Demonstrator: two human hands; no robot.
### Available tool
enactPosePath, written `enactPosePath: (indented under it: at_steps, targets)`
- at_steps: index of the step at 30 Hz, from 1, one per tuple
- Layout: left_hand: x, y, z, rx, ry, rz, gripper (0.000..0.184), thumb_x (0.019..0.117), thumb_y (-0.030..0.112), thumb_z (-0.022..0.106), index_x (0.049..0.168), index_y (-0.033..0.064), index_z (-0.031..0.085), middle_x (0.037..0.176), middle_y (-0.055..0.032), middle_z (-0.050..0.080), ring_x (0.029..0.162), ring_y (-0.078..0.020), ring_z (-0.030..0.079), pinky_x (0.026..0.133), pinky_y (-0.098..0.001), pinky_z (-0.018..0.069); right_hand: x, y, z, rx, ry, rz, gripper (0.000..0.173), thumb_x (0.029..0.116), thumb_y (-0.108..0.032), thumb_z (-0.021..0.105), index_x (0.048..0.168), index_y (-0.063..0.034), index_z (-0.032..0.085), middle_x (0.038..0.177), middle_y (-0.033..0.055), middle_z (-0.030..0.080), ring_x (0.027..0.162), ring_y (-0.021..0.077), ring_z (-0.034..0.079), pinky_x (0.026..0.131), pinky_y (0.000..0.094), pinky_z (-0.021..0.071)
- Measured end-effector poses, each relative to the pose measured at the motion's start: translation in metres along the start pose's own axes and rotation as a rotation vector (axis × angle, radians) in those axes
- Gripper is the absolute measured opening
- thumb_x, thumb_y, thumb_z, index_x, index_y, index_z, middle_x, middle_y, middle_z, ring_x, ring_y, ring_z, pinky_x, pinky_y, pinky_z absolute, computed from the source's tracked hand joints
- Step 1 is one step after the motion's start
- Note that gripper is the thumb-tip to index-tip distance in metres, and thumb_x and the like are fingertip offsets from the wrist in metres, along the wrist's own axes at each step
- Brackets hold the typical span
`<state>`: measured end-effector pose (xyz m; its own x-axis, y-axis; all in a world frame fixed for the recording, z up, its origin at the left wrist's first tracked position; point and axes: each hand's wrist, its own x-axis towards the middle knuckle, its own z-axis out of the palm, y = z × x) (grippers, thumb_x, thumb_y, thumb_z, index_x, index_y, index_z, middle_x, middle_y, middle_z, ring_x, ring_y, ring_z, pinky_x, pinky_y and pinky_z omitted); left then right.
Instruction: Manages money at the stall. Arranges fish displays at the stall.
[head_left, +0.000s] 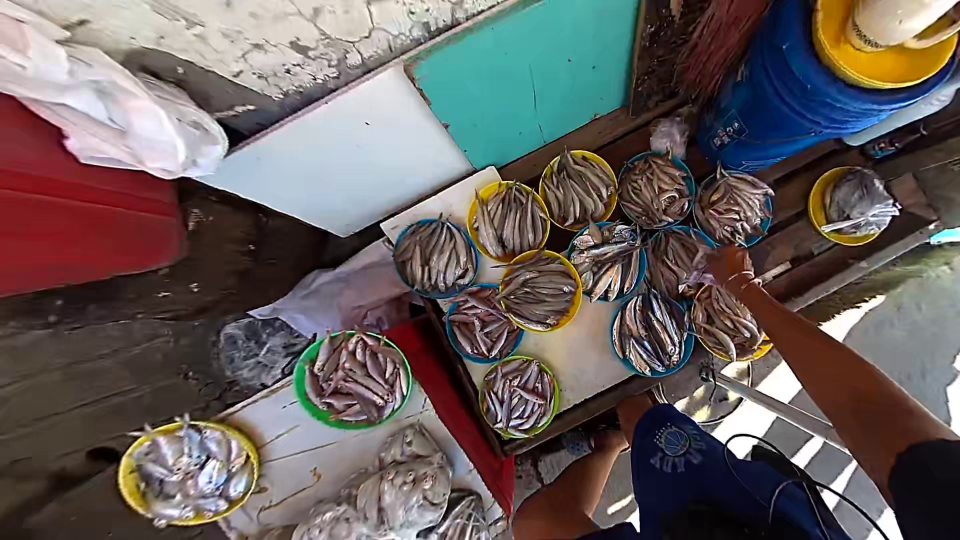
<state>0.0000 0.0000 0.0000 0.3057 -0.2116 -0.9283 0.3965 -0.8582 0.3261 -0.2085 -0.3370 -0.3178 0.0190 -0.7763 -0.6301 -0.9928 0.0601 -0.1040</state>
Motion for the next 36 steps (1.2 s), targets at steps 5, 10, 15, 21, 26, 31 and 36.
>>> enactPosePath:
  at_steps: [5, 10, 15, 21, 26, 31, 36]
  targets:
    - [0.099, -0.192, 0.013, -0.431, 0.255, 0.575, 0.043, 0.1057, 0.024, 0.047, 0.130, -0.0112, 0.054, 0.114, -0.0177, 0.071, 0.101, -0.0220, 0.071, 0.089, -0.0399, 0.0600, -0.180, -0.123, 0.056, 0.580, -0.065, -0.490, 0.033, 0.1019, -0.024, 0.063, 0.105, 0.0081, 0.071, 0.093, 0.0207, 0.071, 0.088, 0.0256, 0.069, 0.088, 0.0441, 0.0554]
    - [0.077, -0.103, 0.013, -0.795, 0.417, 0.602, 0.042, 0.1074, 0.024, 0.042, 0.132, -0.0104, 0.048, 0.111, -0.0136, 0.064, 0.097, -0.0155, 0.067, 0.084, -0.0353, 0.0589, -0.325, -0.163, 0.065, 0.886, -0.341, -0.872, 0.020, 0.0987, -0.012, 0.064, 0.098, 0.0065, 0.070, 0.079, 0.0022, 0.070, 0.072, -0.0008, 0.065, 0.073, 0.0210, 0.0572]
    - [0.053, -0.107, -0.018, -0.953, 0.707, 0.742, 0.021, 0.1046, 0.007, 0.040, 0.111, -0.0061, 0.055, 0.092, -0.0059, 0.064, 0.084, -0.0098, 0.065, 0.081, -0.0321, 0.0573, -0.366, -0.169, 0.044, 0.760, -0.625, -1.088, 0.016, 0.0956, -0.010, 0.066, 0.098, 0.0043, 0.070, 0.080, 0.0006, 0.070, 0.074, -0.0001, 0.065, 0.073, 0.0205, 0.0568]
    - [0.022, -0.137, -0.024, -0.839, 0.798, 0.824, 0.015, 0.1041, 0.009, 0.048, 0.105, -0.0019, 0.059, 0.084, -0.0033, 0.063, 0.075, -0.0073, 0.063, 0.072, -0.0282, 0.0564, -0.390, -0.192, 0.030, 0.599, -0.942, -1.148, 0.021, 0.0948, -0.003, 0.066, 0.115, 0.0042, 0.065, 0.092, 0.0055, 0.074, 0.082, 0.0087, 0.072, 0.079, 0.0296, 0.0620]
    - [0.002, -0.158, -0.015, -0.889, 0.851, 0.824, 0.014, 0.1044, 0.011, 0.053, 0.105, -0.0004, 0.061, 0.089, -0.0040, 0.065, 0.076, -0.0077, 0.064, 0.072, -0.0283, 0.0570, -0.405, -0.194, 0.039, 0.592, -1.021, -1.152, 0.017, 0.1022, -0.009, 0.058, 0.111, -0.0004, 0.070, 0.090, 0.0006, 0.072, 0.082, 0.0056, 0.069, 0.079, 0.0280, 0.0598]
    - [-0.022, -0.182, -0.015, -0.931, 0.945, 0.708, 0.012, 0.1016, 0.015, 0.060, 0.098, 0.0044, 0.056, 0.080, -0.0050, 0.060, 0.065, -0.0100, 0.060, 0.060, -0.0271, 0.0537, -0.397, -0.196, 0.038, 0.546, -0.991, -1.141, 0.015, 0.0981, -0.001, 0.061, 0.110, -0.0002, 0.070, 0.086, 0.0008, 0.072, 0.078, 0.0067, 0.069, 0.076, 0.0293, 0.0605]
    - [-0.022, -0.207, -0.006, -0.943, 1.084, 0.617, 0.042, 0.0951, 0.001, 0.063, 0.133, 0.0024, 0.045, 0.090, -0.0143, 0.067, 0.071, -0.0205, 0.067, 0.065, -0.0385, 0.0580, -0.386, -0.203, 0.029, 0.411, -1.093, -1.203, 0.081, 0.0900, 0.008, 0.061, 0.161, -0.0139, 0.030, 0.107, 0.0071, 0.074, 0.086, 0.0114, 0.073, 0.077, 0.0298, 0.0625]
